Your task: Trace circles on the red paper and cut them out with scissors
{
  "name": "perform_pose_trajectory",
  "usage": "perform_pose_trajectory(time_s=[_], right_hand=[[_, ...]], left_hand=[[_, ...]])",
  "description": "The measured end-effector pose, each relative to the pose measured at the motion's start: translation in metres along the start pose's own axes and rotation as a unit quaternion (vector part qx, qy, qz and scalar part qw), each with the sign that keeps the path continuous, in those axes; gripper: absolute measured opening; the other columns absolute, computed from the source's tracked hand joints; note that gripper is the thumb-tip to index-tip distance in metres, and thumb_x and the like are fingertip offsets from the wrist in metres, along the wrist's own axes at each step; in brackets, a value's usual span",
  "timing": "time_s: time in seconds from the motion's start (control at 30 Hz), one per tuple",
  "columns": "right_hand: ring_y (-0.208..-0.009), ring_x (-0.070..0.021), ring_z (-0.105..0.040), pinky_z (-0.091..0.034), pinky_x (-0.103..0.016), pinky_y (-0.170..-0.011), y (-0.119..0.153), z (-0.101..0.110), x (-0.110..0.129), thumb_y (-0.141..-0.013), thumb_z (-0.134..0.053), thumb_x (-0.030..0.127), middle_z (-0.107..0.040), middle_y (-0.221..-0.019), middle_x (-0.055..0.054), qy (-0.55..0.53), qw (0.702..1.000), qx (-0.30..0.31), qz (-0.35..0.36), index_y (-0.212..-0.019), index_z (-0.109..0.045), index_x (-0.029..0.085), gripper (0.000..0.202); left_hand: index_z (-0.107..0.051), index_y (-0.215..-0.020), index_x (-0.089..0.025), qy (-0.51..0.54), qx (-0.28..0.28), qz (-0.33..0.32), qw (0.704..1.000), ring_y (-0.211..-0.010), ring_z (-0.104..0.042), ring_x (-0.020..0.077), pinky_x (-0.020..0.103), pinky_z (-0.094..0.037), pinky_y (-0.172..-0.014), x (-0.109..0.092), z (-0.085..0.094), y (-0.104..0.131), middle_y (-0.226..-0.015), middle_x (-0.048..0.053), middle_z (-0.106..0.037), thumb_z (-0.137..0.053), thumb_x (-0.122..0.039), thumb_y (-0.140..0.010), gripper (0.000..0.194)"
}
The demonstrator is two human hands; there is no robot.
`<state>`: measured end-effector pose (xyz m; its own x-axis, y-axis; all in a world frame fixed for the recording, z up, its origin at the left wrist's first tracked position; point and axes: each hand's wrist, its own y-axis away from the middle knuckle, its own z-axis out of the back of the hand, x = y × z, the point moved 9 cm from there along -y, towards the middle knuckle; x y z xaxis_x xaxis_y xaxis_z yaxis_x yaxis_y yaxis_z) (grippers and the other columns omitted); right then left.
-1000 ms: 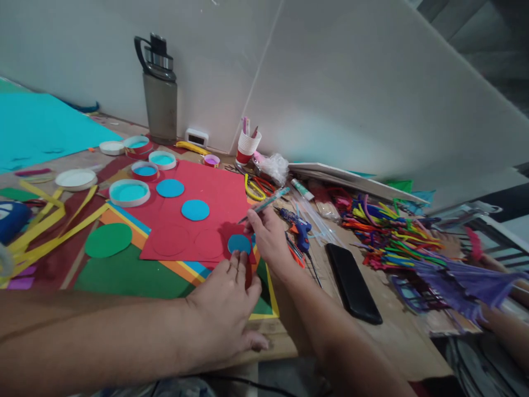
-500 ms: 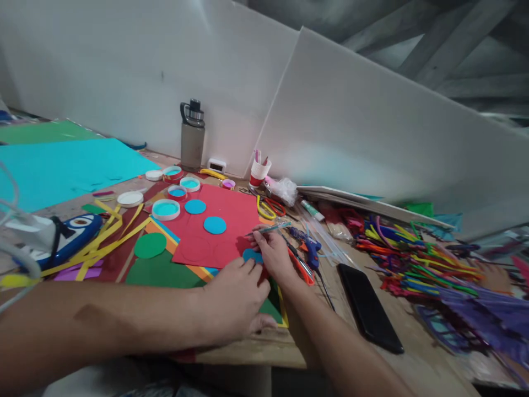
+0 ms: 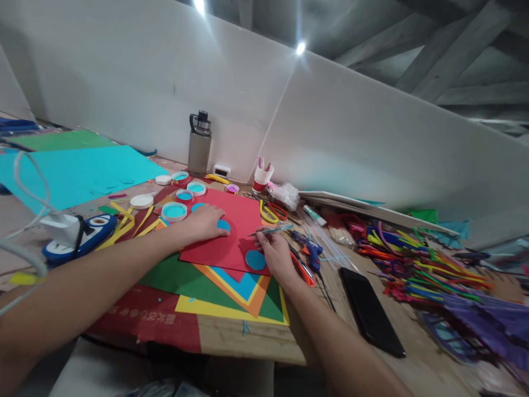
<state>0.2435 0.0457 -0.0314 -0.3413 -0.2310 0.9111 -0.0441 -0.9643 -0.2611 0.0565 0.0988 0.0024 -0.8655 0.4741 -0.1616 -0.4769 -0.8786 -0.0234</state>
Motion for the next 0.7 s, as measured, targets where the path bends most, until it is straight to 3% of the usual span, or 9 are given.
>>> perform_pose_trajectory(time_s=[0.27, 0.57, 0.7], right_hand=[[-0.072, -0.02, -0.065, -0.052, -0.033, -0.068, 0.0, 0.002, 0.0, -0.085, -0.05, 0.053, -0.069, -0.08, -0.005, 0.055, 0.999, -0.001, 0.0, -0.097, -0.063, 0.017, 0.04], [-0.078, -0.0217, -0.065, -0.052, -0.035, -0.071, 0.003, -0.001, 0.01, -0.087, -0.049, 0.051, -0.07, -0.084, -0.007, 0.063, 0.998, 0.013, 0.017, -0.097, -0.064, 0.017, 0.039], [-0.08, -0.0223, -0.065, -0.051, -0.035, -0.072, 0.003, -0.001, 0.012, -0.088, -0.049, 0.05, -0.069, -0.084, -0.007, 0.066, 0.997, 0.015, 0.024, -0.098, -0.064, 0.017, 0.037]], left_hand=[[-0.062, -0.121, -0.013, -0.021, -0.007, -0.016, 1.0, -0.114, -0.056, 0.0306, 0.035, -0.042, -0.094, -0.006, 0.001, 0.002, -0.121, 0.016, -0.064, -0.058, -0.046, -0.079, 0.054], [-0.065, -0.113, -0.01, -0.02, -0.01, 0.008, 1.0, -0.108, -0.06, 0.0302, 0.033, -0.044, -0.092, 0.025, 0.008, 0.0, -0.117, 0.016, -0.067, -0.055, -0.041, -0.08, 0.046], [-0.063, -0.12, -0.012, 0.024, -0.003, 0.0, 1.0, -0.108, -0.06, 0.0257, 0.028, -0.044, -0.09, 0.027, 0.016, 0.005, -0.123, 0.013, -0.065, -0.058, -0.04, -0.077, 0.052]])
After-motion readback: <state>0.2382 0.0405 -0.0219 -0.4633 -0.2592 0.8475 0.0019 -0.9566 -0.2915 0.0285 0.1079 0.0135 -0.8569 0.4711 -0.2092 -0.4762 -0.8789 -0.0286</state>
